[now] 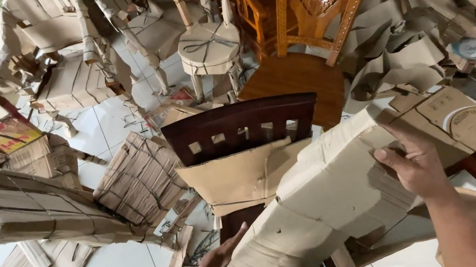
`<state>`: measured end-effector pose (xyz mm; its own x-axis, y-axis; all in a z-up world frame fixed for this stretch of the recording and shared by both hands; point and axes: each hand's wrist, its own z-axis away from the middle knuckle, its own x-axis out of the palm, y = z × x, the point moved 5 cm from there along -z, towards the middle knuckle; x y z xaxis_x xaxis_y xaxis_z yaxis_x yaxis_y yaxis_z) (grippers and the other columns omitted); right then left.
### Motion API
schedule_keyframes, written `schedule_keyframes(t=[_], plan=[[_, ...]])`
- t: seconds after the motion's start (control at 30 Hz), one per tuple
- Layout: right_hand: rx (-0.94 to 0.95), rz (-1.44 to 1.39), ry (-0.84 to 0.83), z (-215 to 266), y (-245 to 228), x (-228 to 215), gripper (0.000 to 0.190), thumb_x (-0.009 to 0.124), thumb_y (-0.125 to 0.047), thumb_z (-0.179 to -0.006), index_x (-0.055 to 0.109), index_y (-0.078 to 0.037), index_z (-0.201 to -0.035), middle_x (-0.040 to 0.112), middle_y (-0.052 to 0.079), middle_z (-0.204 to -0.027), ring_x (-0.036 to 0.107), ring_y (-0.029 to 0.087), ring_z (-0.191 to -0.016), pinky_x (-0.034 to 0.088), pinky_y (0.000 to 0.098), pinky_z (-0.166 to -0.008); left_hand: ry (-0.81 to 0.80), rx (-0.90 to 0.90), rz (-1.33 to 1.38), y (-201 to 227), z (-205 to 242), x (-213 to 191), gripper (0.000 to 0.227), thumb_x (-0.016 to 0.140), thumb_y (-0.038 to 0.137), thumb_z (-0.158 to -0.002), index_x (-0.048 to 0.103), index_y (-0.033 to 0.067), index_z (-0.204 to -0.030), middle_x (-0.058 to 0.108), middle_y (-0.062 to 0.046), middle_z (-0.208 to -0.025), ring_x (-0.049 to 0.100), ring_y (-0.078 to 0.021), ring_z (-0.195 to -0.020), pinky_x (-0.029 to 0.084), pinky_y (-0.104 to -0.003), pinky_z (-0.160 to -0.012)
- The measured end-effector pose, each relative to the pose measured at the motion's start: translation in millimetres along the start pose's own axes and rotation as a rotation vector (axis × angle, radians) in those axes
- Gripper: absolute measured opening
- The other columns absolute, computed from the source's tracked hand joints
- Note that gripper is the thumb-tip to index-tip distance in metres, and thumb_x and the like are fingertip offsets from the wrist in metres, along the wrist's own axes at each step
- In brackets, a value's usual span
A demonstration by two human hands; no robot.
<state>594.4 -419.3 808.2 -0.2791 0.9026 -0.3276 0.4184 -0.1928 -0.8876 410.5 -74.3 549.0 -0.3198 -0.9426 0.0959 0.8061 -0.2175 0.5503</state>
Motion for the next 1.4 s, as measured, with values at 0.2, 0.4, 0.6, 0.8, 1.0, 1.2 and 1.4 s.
schedule_keyframes(t=[0.2,0.4,0.6,0.8,1.0,1.2,1.4], plan=[[-0.058,-0.005,0.047,0.7,11.1,-13.8,0.055,0.062,-0.012,-0.095,0.054,-0.001,-0.148,0.053,0.004,-0.105,0.046,0.010,-0.073,0.041,0.0243,-0.063,-0.252,-0.017,0.286,26.1,51.7,50.9,0.100,0.035,0.083,-0.078,0.050,0.0203,-0.154,0.053,-0.012,-0.156,0.050,-0.0309,-0.142,0.036,-0.052,-0.118],[-0.036,0.023,0.145,7.7,37.9,-34.5,0.051,0.065,-0.020,-0.095,0.060,0.003,-0.140,0.060,0.003,-0.095,0.054,0.015,-0.086,0.048,0.0307,-0.080,-0.090,0.214,0.808,2.1,29.1,46.7,0.059,0.062,0.033,-0.086,0.060,0.0061,-0.139,0.068,-0.016,-0.130,0.065,-0.0294,-0.111,0.051,-0.043,-0.095],[0.045,0.007,0.158,5.3,49.4,-32.3,0.040,0.065,-0.019,-0.094,0.064,-0.001,-0.130,0.070,0.011,-0.122,0.065,0.024,-0.115,0.053,0.0366,-0.102,0.281,0.594,0.972,31.4,92.0,-42.5,0.052,0.060,-0.009,-0.084,0.051,0.0012,-0.135,0.061,-0.031,-0.129,0.062,-0.0414,-0.104,0.056,-0.051,-0.083],[0.037,-0.121,0.294,-19.9,75.4,-14.2,0.037,0.064,-0.015,-0.101,0.056,0.005,-0.131,0.064,0.015,-0.117,0.062,0.025,-0.104,0.056,0.0356,-0.087,0.831,1.014,0.260,160.0,230.8,-97.3,0.049,0.066,0.007,-0.087,0.050,0.0073,-0.134,0.061,-0.017,-0.121,0.064,-0.0284,-0.100,0.060,-0.043,-0.077],[-0.016,-0.055,0.392,-67.9,35.0,21.5,0.021,0.062,-0.022,-0.108,0.047,-0.008,-0.104,0.042,-0.005,-0.080,0.032,0.007,-0.065,0.031,0.0239,-0.058,1.022,1.109,-0.014,268.9,228.1,-131.6,0.045,0.064,0.006,-0.097,0.046,0.0133,-0.138,0.069,-0.020,-0.108,0.069,-0.0294,-0.093,0.054,-0.042,-0.075],[0.162,-0.206,0.447,-102.7,89.1,39.0,0.014,0.061,-0.011,-0.105,0.049,-0.014,-0.099,0.035,-0.006,-0.085,0.035,0.009,-0.076,0.030,0.0303,-0.074,1.222,0.776,-0.252,285.2,139.6,-222.0,0.051,0.068,0.019,-0.094,0.050,0.0258,-0.142,0.071,-0.023,-0.116,0.066,-0.0428,-0.115,0.049,-0.058,-0.099],[0.341,-0.184,0.364,-115.8,134.6,23.5,0.015,0.063,-0.009,-0.102,0.062,-0.010,-0.117,0.052,0.000,-0.092,0.047,0.012,-0.085,0.038,0.0314,-0.080,1.166,0.585,-0.414,300.5,126.4,-230.7,0.053,0.060,0.020,-0.092,0.050,0.0374,-0.141,0.067,-0.020,-0.131,0.060,-0.0394,-0.126,0.046,-0.056,-0.106]])
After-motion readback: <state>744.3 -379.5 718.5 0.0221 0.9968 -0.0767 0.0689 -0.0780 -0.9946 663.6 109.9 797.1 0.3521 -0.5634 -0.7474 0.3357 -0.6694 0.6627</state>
